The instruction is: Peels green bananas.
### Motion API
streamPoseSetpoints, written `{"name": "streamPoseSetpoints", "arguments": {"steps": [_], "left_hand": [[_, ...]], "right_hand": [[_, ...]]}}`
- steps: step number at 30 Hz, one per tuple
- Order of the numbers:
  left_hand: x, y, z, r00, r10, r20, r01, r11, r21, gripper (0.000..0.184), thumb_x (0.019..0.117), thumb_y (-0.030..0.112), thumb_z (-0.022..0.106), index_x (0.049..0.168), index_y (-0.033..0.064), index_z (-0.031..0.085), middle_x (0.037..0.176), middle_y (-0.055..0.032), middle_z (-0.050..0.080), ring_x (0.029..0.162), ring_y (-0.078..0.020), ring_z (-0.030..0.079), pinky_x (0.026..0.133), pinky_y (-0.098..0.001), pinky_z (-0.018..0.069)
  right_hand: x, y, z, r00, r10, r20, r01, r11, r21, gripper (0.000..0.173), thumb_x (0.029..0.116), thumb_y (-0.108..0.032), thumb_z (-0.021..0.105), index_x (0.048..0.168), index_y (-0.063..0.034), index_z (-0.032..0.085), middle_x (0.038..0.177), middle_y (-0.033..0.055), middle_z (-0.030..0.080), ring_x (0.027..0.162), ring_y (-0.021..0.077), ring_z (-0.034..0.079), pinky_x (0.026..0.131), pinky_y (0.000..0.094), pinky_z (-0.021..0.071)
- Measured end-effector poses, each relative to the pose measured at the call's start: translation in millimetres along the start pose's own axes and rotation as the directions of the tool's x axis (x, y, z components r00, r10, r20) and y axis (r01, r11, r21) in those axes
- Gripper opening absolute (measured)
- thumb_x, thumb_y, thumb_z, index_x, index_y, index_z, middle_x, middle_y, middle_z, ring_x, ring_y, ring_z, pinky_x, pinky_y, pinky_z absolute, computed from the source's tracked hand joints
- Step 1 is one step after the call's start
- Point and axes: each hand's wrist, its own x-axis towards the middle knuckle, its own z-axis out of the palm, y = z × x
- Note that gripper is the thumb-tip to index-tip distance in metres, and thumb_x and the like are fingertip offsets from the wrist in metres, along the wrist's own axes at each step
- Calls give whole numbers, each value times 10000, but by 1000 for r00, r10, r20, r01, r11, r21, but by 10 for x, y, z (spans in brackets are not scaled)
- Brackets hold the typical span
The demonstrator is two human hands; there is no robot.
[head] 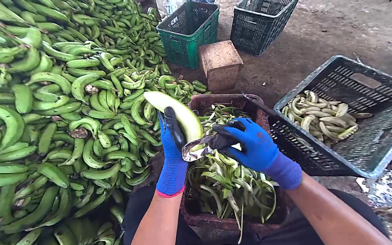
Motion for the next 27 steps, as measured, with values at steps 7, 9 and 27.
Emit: {"name": "streamPoseSetpoints", "arguments": {"steps": [7, 9, 27], "left_hand": [[-163, 56, 82, 988, 22, 150, -36, 995, 93, 396, 1106, 263, 290, 1455, 101, 385, 1139, 2, 646, 988, -36, 651, 866, -244, 565], [-271, 139, 14, 932, -138, 334, 38, 956, 291, 454, 1096, 213, 317, 1520, 54, 343, 1182, -2, 623, 997, 19, 613, 889, -201, 529], [80, -55, 10, 969, -241, 45, 230, 829, -509, 339, 1099, 393, 363, 1195, 153, 582, 1041, -28, 692, 977, -135, 690, 830, -339, 594]], "right_hand": [[72, 64, -219, 989, 147, 25, -147, 989, 16, 583, 904, -403, 626, 1451, -201, 598, 1129, 160, 655, 963, 330, 658, 746, 530, 545], [94, 136, -278, 975, 210, 73, -217, 971, 99, 563, 930, -313, 623, 1476, -186, 566, 1209, 168, 648, 1031, 334, 656, 815, 563, 542], [-26, 80, 61, 987, 81, -140, -83, 997, -6, 511, 878, -434, 683, 1318, -174, 706, 1166, 174, 694, 1065, 376, 664, 861, 571, 538]]}}
